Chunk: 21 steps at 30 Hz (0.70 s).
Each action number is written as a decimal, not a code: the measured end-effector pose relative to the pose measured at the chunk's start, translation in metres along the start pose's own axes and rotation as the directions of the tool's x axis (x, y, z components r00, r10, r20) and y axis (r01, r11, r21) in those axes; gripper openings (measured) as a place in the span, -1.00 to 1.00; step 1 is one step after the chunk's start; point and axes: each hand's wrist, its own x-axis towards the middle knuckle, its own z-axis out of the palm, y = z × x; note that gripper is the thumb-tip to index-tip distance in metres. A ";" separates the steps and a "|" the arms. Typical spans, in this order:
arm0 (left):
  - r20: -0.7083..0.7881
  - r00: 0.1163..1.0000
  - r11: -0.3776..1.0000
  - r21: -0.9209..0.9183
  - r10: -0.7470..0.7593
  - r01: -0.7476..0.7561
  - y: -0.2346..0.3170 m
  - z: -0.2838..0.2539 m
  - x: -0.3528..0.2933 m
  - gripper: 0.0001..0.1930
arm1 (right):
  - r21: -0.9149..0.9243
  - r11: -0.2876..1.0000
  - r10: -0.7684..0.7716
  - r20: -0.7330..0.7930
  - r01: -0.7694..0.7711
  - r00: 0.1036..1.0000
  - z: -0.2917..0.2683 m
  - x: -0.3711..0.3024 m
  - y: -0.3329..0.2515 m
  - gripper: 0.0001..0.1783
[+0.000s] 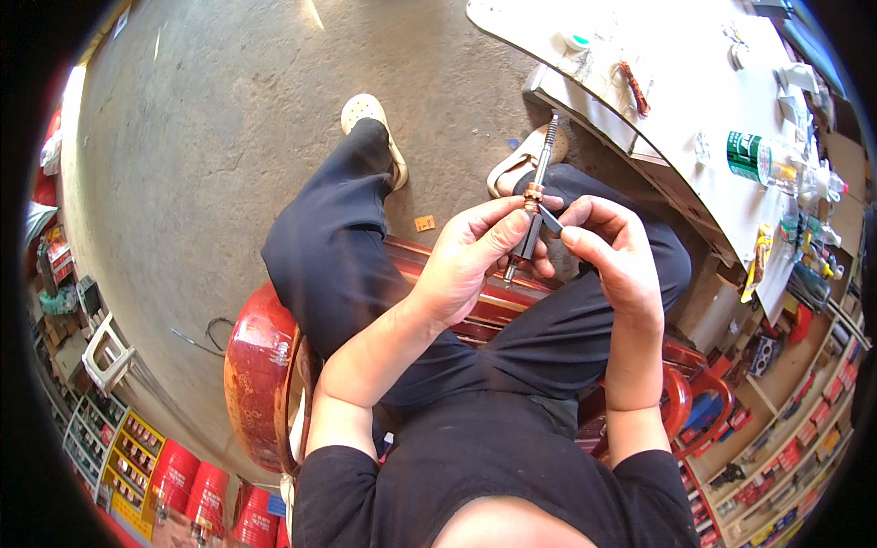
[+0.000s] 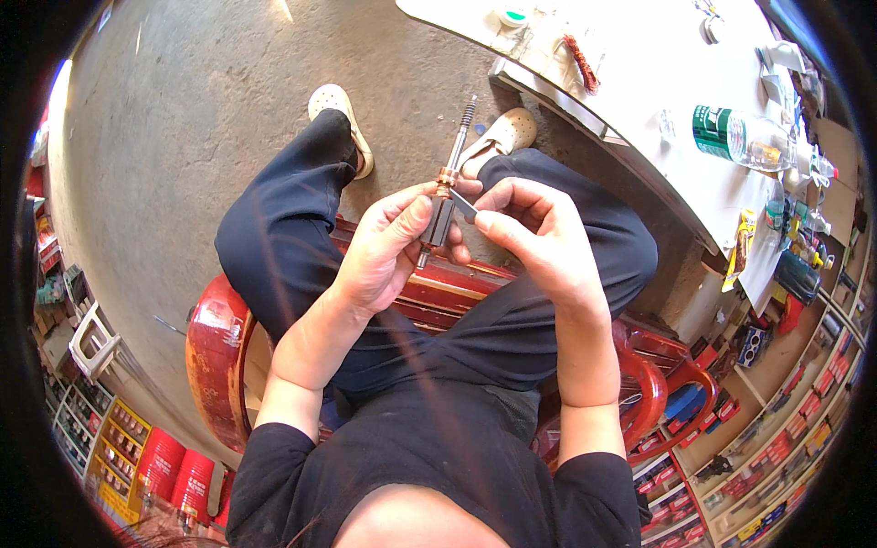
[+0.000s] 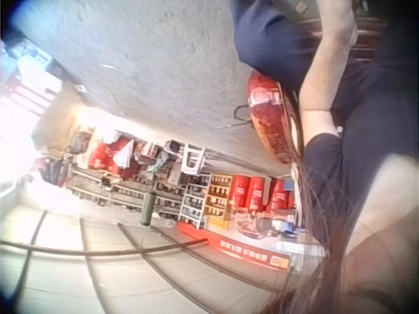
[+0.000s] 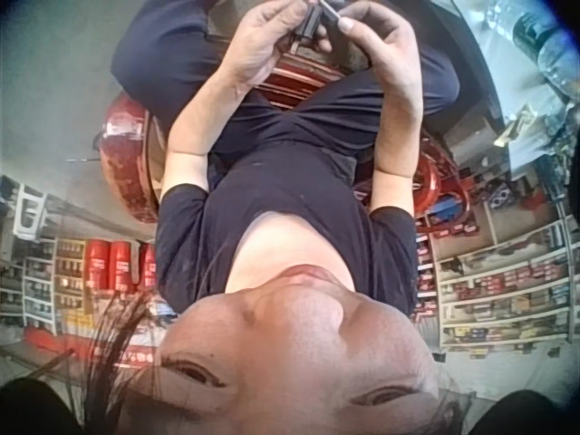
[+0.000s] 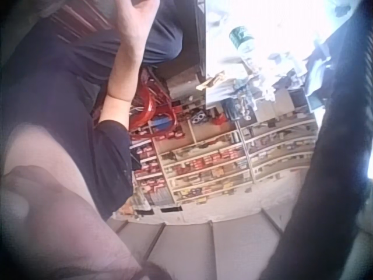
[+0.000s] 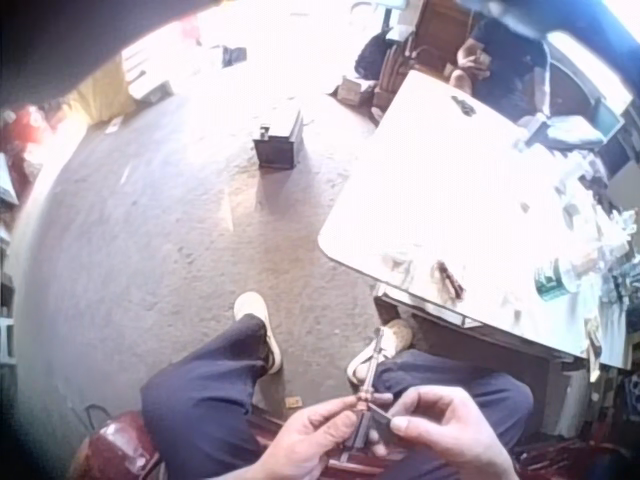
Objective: The person sits on a chair and assembles a small mechanical component by hand. They attach a reddish braided piece to a metal rod with a spring, then insert a small black ring into the assembly.
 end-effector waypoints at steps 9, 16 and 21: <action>-0.018 0.999 0.996 0.080 0.030 -0.028 -0.003 -0.002 0.001 -0.39 | -0.140 0.990 0.002 -0.011 -0.003 1.000 -0.003 0.001 -0.011 -0.90; -0.022 1.000 0.992 0.126 0.016 -0.013 0.000 -0.001 0.000 -0.38 | -0.148 0.988 -0.050 -0.005 0.049 0.999 -0.003 0.002 -0.004 -0.90; -0.036 0.999 0.998 0.057 -0.022 0.024 0.003 0.002 -0.002 -0.58 | -0.246 0.954 -0.178 -0.014 0.169 0.984 -0.003 0.001 0.003 -0.89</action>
